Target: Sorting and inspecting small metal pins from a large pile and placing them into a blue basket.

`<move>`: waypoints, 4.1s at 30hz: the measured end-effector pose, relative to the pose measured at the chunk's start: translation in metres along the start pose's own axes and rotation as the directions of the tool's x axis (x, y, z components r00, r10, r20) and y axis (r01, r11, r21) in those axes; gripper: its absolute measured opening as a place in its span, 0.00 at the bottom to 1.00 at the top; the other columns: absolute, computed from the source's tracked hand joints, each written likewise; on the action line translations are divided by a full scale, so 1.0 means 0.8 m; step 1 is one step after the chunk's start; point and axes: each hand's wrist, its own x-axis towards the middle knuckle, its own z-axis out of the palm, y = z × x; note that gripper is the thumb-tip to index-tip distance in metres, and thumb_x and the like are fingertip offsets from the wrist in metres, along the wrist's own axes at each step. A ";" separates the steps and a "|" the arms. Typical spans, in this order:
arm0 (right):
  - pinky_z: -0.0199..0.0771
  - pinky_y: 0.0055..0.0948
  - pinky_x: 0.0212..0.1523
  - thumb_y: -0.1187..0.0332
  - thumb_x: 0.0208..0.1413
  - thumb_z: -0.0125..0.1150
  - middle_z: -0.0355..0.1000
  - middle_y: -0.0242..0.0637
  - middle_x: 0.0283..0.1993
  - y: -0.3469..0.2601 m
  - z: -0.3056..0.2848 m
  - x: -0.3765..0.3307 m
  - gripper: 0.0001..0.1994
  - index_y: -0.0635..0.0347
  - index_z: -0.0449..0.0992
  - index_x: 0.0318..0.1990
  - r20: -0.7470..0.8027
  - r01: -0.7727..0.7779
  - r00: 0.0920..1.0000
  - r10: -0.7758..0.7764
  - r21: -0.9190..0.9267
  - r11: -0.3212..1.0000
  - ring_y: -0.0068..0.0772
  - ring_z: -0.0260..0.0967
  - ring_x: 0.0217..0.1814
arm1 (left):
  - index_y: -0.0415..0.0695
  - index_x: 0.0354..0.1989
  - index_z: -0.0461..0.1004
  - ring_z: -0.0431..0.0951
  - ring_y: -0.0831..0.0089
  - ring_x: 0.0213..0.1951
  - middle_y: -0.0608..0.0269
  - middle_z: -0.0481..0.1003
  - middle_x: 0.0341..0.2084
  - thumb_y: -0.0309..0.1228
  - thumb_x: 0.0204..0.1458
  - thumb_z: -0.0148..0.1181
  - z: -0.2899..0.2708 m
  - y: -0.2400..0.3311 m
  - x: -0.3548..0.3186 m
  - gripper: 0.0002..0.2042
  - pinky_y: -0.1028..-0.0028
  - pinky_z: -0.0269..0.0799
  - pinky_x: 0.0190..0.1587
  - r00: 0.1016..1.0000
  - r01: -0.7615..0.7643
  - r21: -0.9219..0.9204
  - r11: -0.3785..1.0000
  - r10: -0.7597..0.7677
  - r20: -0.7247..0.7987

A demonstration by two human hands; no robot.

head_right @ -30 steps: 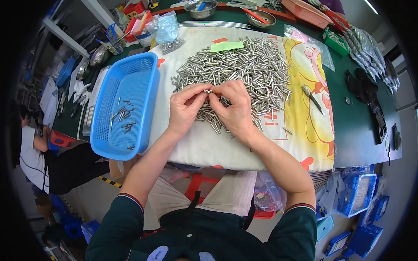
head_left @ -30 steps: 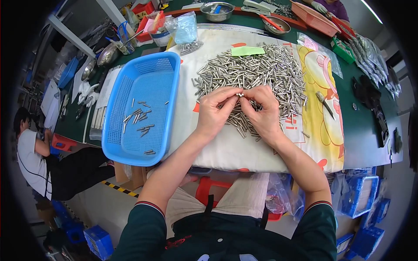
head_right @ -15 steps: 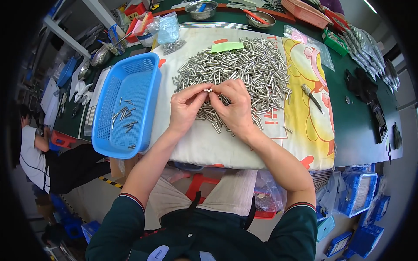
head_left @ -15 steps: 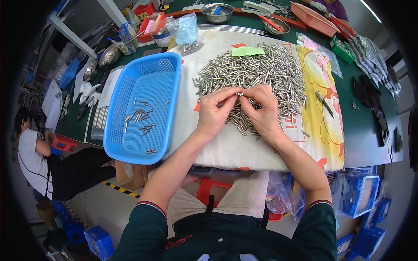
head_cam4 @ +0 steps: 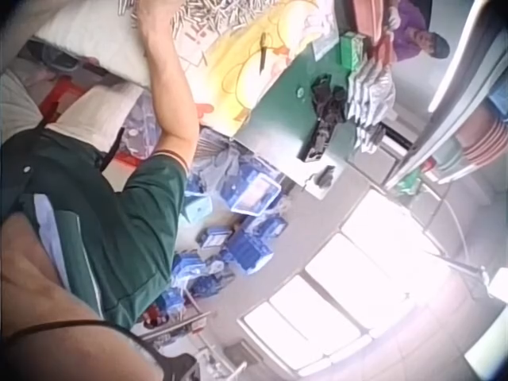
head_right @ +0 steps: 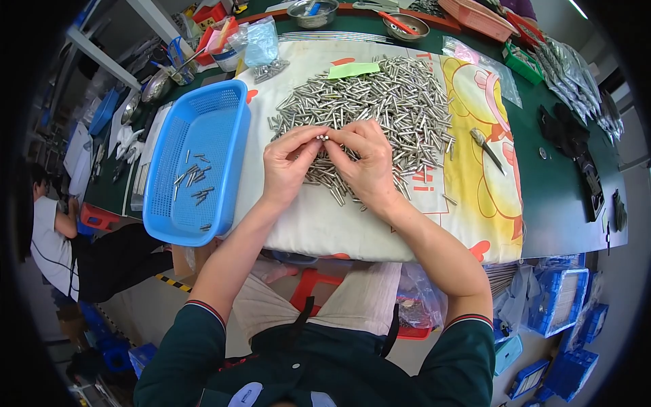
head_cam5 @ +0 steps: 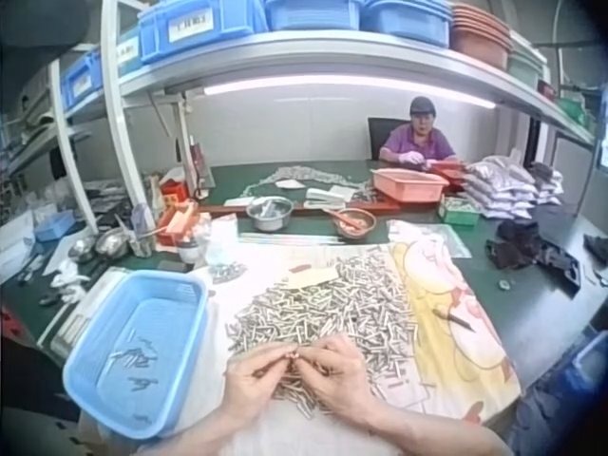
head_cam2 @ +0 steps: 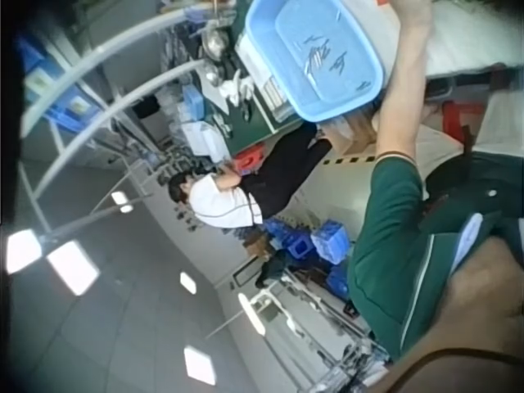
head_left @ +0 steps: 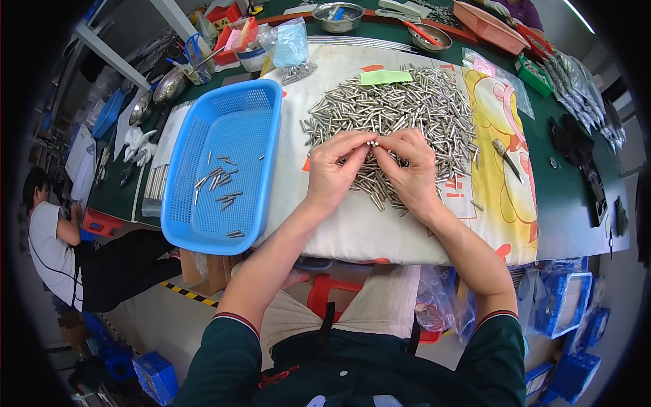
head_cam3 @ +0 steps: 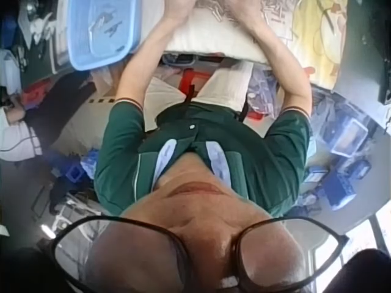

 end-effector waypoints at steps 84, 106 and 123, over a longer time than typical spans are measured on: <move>0.62 0.22 0.28 0.67 0.52 0.58 0.65 0.27 0.25 0.004 -0.024 0.002 0.04 0.56 0.71 0.31 0.916 -0.855 0.255 0.310 0.364 -0.371 0.19 0.61 0.27 | 0.48 0.37 0.79 0.63 0.60 0.57 0.64 0.74 0.45 0.24 0.40 0.61 -0.010 0.014 0.004 0.13 0.64 0.59 0.57 0.915 -0.201 0.030 0.979 0.177 0.364; 0.61 0.22 0.27 0.63 0.57 0.50 0.62 0.25 0.23 0.001 -0.017 -0.006 0.07 0.53 0.67 0.30 0.920 -0.847 0.263 0.290 0.365 -0.386 0.19 0.57 0.25 | 0.40 0.35 0.77 0.68 0.65 0.52 0.60 0.76 0.41 0.23 0.47 0.56 -0.006 0.011 0.002 0.07 0.66 0.62 0.55 0.944 0.083 -0.093 0.992 -0.049 0.325; 0.59 0.19 0.19 0.67 0.54 0.51 0.67 0.27 0.20 -0.024 -0.030 0.009 0.10 0.63 0.76 0.33 0.609 -0.810 0.569 0.553 0.300 0.503 0.19 0.60 0.19 | 0.35 0.39 0.75 0.76 0.79 0.33 0.59 0.77 0.33 0.23 0.54 0.51 -0.011 0.018 0.002 0.08 0.79 0.73 0.38 0.975 0.205 -0.217 0.954 -0.178 0.136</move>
